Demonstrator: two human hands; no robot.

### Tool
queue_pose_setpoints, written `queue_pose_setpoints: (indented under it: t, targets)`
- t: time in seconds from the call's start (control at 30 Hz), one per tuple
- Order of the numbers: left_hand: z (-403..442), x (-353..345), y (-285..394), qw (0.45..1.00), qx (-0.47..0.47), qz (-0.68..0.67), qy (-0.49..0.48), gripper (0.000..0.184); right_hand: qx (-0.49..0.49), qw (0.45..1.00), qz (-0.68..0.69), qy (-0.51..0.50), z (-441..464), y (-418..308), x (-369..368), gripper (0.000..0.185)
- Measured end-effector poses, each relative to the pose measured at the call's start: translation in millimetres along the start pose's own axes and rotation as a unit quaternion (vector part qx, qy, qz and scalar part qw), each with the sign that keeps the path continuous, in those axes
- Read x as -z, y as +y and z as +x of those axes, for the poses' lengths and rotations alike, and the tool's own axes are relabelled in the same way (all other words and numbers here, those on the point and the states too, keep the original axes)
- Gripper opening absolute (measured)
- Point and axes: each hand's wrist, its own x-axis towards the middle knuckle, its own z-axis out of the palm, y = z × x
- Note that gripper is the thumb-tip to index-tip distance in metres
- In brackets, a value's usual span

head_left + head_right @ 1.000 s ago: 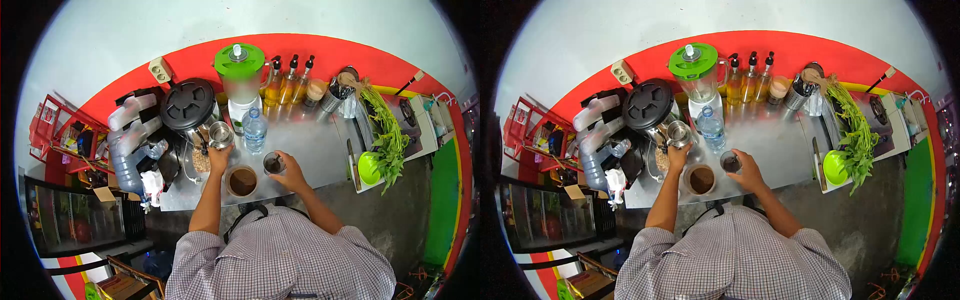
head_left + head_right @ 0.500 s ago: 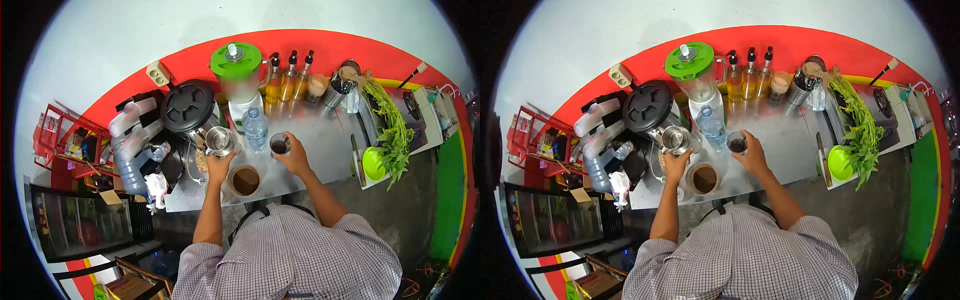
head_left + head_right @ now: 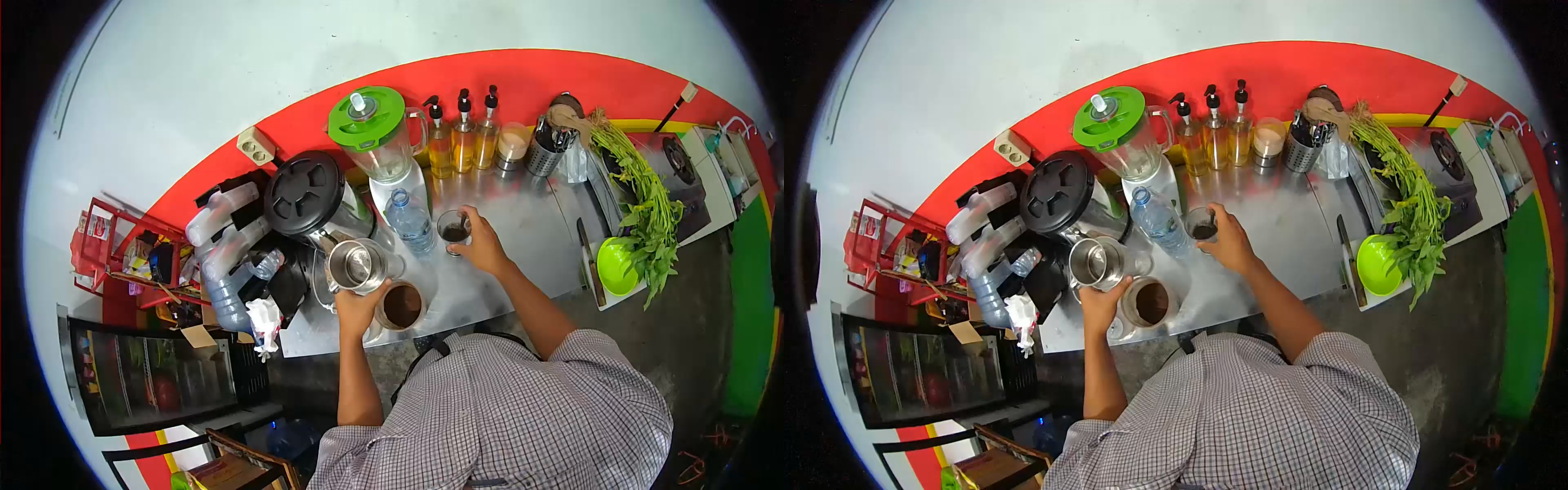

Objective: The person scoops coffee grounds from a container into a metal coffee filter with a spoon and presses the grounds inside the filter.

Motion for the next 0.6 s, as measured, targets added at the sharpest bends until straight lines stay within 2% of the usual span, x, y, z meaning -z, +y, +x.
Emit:
queue_pose_setpoints:
  t: [0.2,0.3,0.37,0.4,0.43,0.47,0.5,0.57,0.6]
  targets:
    - [-21,-12,9,0.999,-0.005,0.031,0.021,0.057,0.016,0.999,0.023,-0.037,3,5,12,0.098]
    - [-30,-21,15,1.000,-0.004,0.001,0.007,0.059,0.031,0.996,0.040,-0.072,2,2,20,0.092]
    - [-34,-28,14,0.999,-0.012,-0.030,0.013,0.055,0.076,0.996,0.029,-0.033,5,10,17,0.080]
    - [-36,-31,21,1.000,0.007,0.024,0.010,0.053,0.078,0.996,0.029,-0.036,8,9,18,0.080]
    - [-38,-35,33,0.997,0.027,0.078,0.007,0.051,0.051,0.997,0.051,-0.033,12,6,19,0.069]
    - [-43,-42,47,0.998,0.029,0.056,0.015,0.047,0.024,0.997,0.071,-0.029,17,4,21,0.060]
    - [-43,-45,45,0.998,0.032,0.054,0.018,0.047,0.024,0.997,0.070,-0.034,23,7,21,0.060]
    - [-43,-50,33,0.995,0.016,0.096,-0.018,0.050,0.001,0.995,-0.084,-0.057,37,14,19,0.041]
    - [-40,-54,31,0.997,-0.012,0.063,-0.045,0.054,-0.004,0.995,-0.092,-0.045,40,11,20,0.035]
